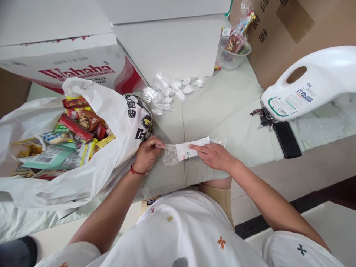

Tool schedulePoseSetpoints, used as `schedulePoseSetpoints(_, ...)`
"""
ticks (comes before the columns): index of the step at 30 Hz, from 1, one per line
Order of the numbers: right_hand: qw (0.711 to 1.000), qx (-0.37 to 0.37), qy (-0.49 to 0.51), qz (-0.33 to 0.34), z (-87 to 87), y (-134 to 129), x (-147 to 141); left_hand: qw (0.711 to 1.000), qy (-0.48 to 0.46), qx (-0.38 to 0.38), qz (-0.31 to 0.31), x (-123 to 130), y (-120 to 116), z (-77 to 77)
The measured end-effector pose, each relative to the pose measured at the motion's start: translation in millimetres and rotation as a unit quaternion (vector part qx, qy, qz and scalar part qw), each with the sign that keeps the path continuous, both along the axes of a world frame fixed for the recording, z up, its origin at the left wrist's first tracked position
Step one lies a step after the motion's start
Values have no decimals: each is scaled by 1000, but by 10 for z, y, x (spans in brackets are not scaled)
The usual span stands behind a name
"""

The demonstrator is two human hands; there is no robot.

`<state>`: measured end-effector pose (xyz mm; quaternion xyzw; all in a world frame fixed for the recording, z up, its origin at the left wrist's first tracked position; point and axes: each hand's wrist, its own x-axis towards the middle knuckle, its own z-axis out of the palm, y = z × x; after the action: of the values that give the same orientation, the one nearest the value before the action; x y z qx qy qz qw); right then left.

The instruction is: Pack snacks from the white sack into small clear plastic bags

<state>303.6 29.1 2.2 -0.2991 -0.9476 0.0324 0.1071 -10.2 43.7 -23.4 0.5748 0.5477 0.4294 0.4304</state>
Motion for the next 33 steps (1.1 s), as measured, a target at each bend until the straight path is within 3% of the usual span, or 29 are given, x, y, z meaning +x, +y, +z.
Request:
schedulePoseSetpoints(8,1000,-27,4,12,31,51,11,980,191,24,51,-87,-373,172)
schedulePoseSetpoints(10,999,-49,12,6,32,56,17,961,256,74,73,-50,-528,307)
schedulePoseSetpoints(12,998,-65,15,3,21,56,23,936,297,173,74,44,-696,492)
schedulePoseSetpoints(14,998,-67,9,5,-1,54,28,912,288,291,19,218,-810,672)
schedulePoseSetpoints(16,998,-68,3,-3,-24,53,29,895,254,360,-76,461,-809,771)
schedulePoseSetpoints(18,997,-72,8,-12,-44,55,31,887,257,353,-148,721,-682,738)
schedulePoseSetpoints(21,999,-43,11,9,-63,51,54,881,335,277,-186,1014,-395,484)
schedulePoseSetpoints(25,999,16,-14,38,-67,13,168,864,390,211,-239,1128,-209,157)
schedulePoseSetpoints(29,999,-11,-42,1,-55,-24,453,857,415,193,-235,1120,-253,113)
schedulePoseSetpoints(33,990,-68,-19,-121,-51,10,922,854,431,177,-232,1134,-270,131)
